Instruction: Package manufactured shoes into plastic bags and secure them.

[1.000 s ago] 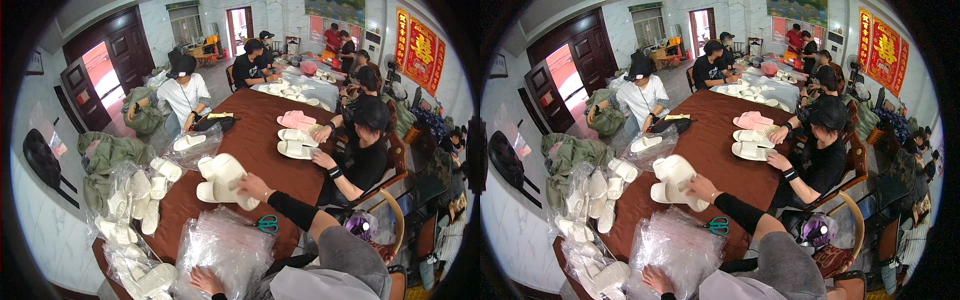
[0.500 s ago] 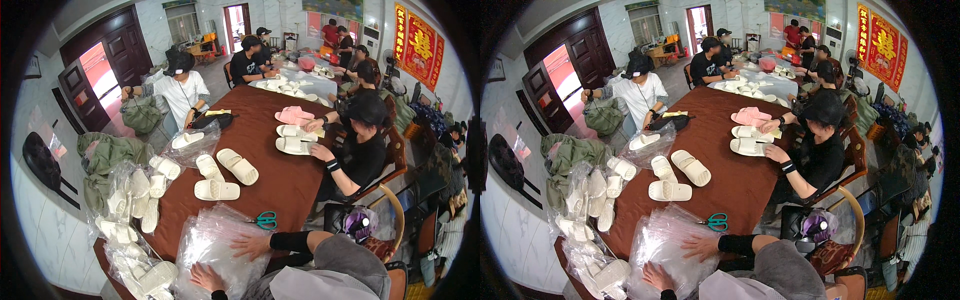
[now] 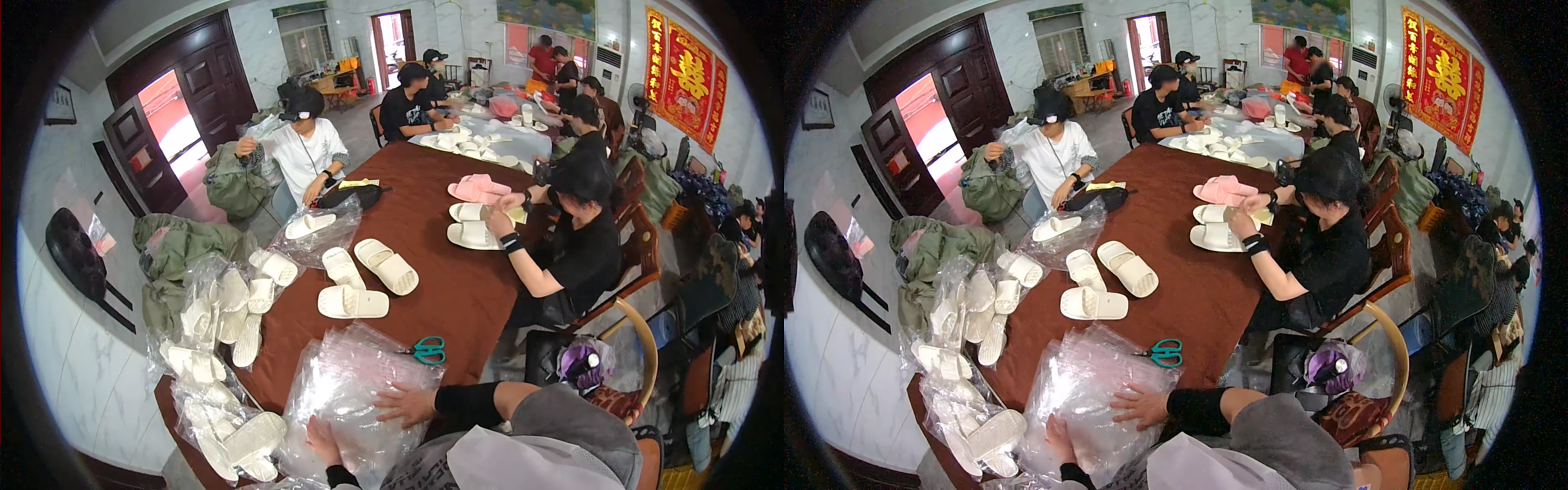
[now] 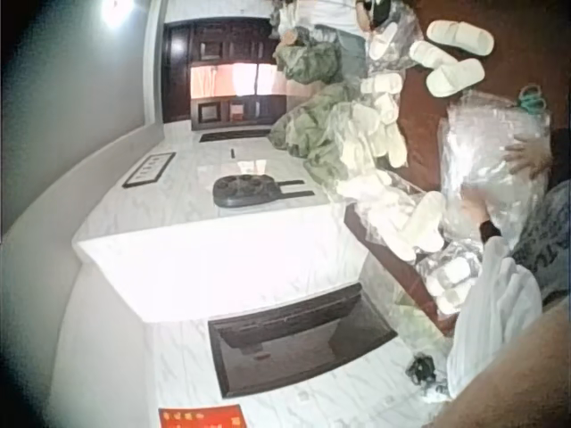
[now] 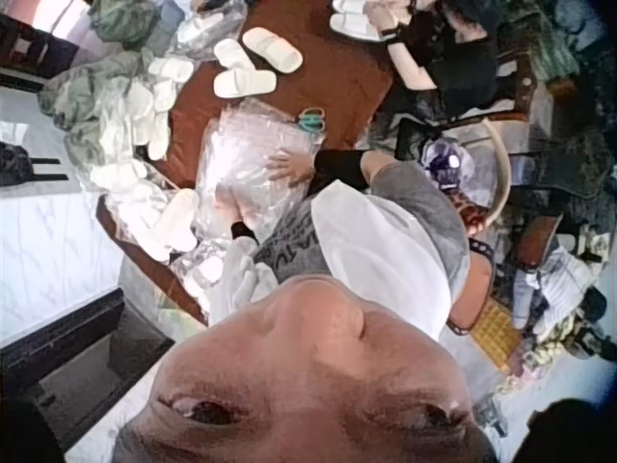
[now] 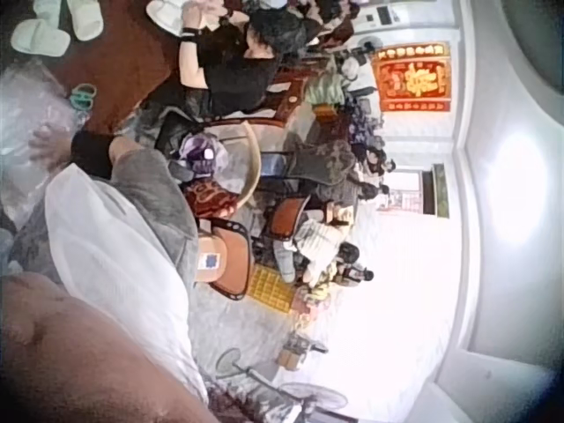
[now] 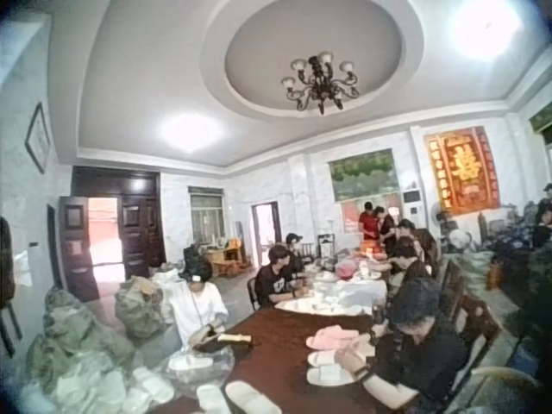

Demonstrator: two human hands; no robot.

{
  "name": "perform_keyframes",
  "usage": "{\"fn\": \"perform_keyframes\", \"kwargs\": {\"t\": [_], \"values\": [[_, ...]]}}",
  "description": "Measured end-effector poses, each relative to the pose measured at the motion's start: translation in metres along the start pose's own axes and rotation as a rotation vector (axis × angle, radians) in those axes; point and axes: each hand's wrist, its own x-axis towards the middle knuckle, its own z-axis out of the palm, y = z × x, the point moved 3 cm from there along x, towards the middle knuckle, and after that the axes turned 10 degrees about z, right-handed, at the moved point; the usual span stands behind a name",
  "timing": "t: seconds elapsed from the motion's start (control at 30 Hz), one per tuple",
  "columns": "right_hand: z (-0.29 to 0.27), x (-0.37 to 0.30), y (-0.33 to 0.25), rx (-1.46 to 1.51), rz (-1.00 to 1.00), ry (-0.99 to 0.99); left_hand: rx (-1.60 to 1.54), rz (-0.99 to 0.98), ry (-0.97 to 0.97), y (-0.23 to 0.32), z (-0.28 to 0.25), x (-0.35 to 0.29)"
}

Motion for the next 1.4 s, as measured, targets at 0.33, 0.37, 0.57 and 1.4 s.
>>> {"fn": "perform_keyframes", "kwargs": {"t": [0.33, 0.37, 0.57, 1.4], "values": [[0.001, -0.005, 0.004, -0.016, 0.02, 0.014, -0.601, -0.444, 0.587, -0.047, -0.18, -0.091], [0.001, -0.006, 0.004, -0.024, 0.017, 0.022, -0.598, -0.464, 0.606, -0.049, -0.184, -0.096], [-0.007, -0.004, 0.0, -0.057, 0.026, -0.013, -0.581, -0.495, 0.625, -0.051, -0.193, -0.102], [-0.003, -0.005, 0.002, -0.027, 0.034, -0.02, -0.559, -0.518, 0.656, -0.055, -0.213, -0.122]]}}
